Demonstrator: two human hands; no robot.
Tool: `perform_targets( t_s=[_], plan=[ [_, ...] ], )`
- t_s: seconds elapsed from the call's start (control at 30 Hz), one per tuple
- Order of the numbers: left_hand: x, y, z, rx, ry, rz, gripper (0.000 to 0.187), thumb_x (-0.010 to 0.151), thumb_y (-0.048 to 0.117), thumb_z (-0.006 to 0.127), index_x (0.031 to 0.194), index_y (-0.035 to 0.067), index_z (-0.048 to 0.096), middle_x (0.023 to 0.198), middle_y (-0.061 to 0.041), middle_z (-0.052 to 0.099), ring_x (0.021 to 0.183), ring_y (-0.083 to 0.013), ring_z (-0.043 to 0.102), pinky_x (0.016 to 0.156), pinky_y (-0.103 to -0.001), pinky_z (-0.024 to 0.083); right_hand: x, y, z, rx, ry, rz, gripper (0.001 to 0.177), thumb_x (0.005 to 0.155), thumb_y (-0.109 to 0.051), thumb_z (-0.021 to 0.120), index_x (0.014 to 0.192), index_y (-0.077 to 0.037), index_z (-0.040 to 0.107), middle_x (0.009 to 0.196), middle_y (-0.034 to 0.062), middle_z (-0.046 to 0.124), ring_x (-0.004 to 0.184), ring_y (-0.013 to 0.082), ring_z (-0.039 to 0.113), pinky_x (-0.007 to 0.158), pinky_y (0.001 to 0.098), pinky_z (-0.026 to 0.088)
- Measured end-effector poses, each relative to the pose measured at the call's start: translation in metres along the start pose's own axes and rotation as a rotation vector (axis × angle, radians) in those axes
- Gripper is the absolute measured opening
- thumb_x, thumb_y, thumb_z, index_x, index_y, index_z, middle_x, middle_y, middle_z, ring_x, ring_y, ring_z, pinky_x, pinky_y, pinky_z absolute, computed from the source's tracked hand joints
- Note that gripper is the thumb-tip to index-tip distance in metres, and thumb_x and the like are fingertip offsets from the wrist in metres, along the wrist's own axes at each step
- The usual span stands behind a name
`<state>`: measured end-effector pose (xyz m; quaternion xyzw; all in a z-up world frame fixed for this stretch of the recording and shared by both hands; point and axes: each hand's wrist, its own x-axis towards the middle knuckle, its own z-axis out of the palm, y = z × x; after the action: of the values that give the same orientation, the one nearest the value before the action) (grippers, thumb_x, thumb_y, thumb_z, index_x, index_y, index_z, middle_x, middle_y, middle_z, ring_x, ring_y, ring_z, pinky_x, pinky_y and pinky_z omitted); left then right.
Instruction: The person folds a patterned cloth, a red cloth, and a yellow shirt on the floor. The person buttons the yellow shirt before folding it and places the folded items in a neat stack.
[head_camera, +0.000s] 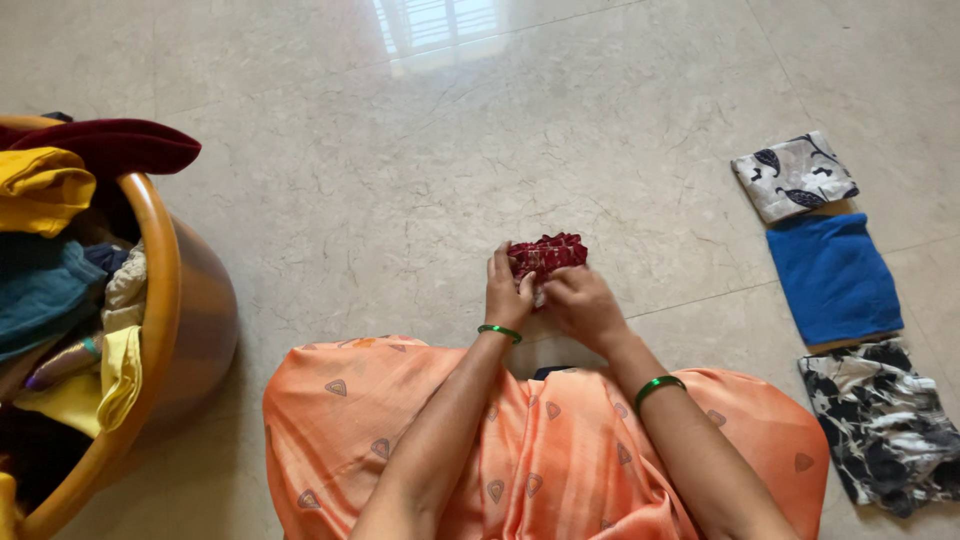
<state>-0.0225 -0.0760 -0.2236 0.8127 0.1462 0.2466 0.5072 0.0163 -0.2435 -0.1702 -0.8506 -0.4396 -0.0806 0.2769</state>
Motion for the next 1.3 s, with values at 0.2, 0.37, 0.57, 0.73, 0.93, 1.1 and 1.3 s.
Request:
perform_targets(
  t_s=[0.2, 0.37, 0.57, 0.73, 0.93, 1.1, 1.3],
  plan=[
    [0.006, 0.004, -0.015, 0.403, 0.026, -0.129, 0.050, 0.092, 0.020, 0.067, 0.139, 0.013, 0.052, 0.128, -0.014, 0.062, 0.107, -0.0371, 0.064, 0.092, -0.046, 0.051, 0.000, 0.013, 0.029, -0.214, -0.178, -0.009, 0.049, 0.082, -0.026, 0.073, 0.129, -0.014, 0.065, 0.134, 0.0120, 0.060, 0.126, 0.0296, 0.053, 0.101, 0.0502, 0.041],
    [-0.006, -0.008, -0.008, 0.528, -0.103, -0.046, 0.061, 0.092, 0.024, 0.064, 0.147, 0.010, 0.043, 0.136, -0.014, 0.057, 0.126, -0.0349, 0.054, 0.105, -0.054, 0.040, 0.007, 0.073, 0.018, -0.327, -0.100, 0.268, 0.048, 0.087, -0.025, 0.070, 0.135, -0.019, 0.063, 0.140, 0.0115, 0.058, 0.134, 0.0283, 0.050, 0.107, 0.0564, 0.036],
    [-0.021, 0.002, 0.003, 0.744, -0.584, -0.046, 0.082, 0.093, 0.049, 0.059, 0.161, 0.021, 0.021, 0.165, -0.025, 0.006, 0.153, -0.0428, 0.000, 0.114, -0.073, 0.001, 0.005, 0.105, -0.013, -0.395, 0.030, 0.552, 0.051, 0.092, -0.032, 0.068, 0.138, -0.013, 0.061, 0.145, 0.0162, 0.055, 0.138, 0.0334, 0.046, 0.112, 0.0578, 0.033],
    [-0.021, 0.023, -0.004, 0.785, -0.767, -0.094, 0.095, 0.091, 0.058, 0.059, 0.165, 0.024, 0.010, 0.165, -0.031, -0.018, 0.152, -0.0482, -0.025, 0.112, -0.076, -0.013, 0.008, 0.104, -0.010, -0.396, -0.046, 0.805, 0.053, 0.096, -0.038, 0.064, 0.143, -0.015, 0.057, 0.145, 0.0114, 0.054, 0.143, 0.0311, 0.041, 0.116, 0.0568, 0.034],
    [-0.013, 0.046, -0.008, 0.836, -0.852, -0.144, 0.095, 0.094, 0.057, 0.056, 0.165, 0.022, 0.004, 0.165, -0.033, -0.021, 0.151, -0.0500, -0.026, 0.112, -0.077, -0.013, 0.039, 0.156, 0.006, -0.335, -0.011, 0.757, 0.061, 0.097, -0.041, 0.058, 0.148, -0.009, 0.048, 0.155, 0.0139, 0.044, 0.147, 0.0361, 0.034, 0.114, 0.0591, 0.032],
    [-0.007, 0.066, -0.011, 0.866, -0.910, -0.204, 0.094, 0.096, 0.057, 0.053, 0.165, 0.021, 0.000, 0.164, -0.035, -0.023, 0.151, -0.0512, -0.028, 0.111, -0.077, -0.015, 0.089, 0.237, 0.004, -0.405, -0.152, 0.771, 0.060, 0.101, -0.041, 0.049, 0.153, -0.011, 0.042, 0.160, 0.0124, 0.038, 0.148, 0.0348, 0.032, 0.118, 0.0606, 0.027],
    [0.013, 0.080, -0.008, 0.866, -1.095, -0.336, 0.091, 0.101, 0.057, 0.045, 0.166, 0.018, -0.007, 0.164, -0.034, -0.029, 0.149, -0.0523, -0.033, 0.110, -0.078, -0.018, 0.122, 0.334, -0.020, -0.534, -0.232, 0.851, 0.066, 0.100, -0.029, 0.043, 0.158, -0.002, 0.027, 0.161, 0.0178, 0.030, 0.144, 0.0405, 0.030, 0.120, 0.0540, 0.023]
  ],
)
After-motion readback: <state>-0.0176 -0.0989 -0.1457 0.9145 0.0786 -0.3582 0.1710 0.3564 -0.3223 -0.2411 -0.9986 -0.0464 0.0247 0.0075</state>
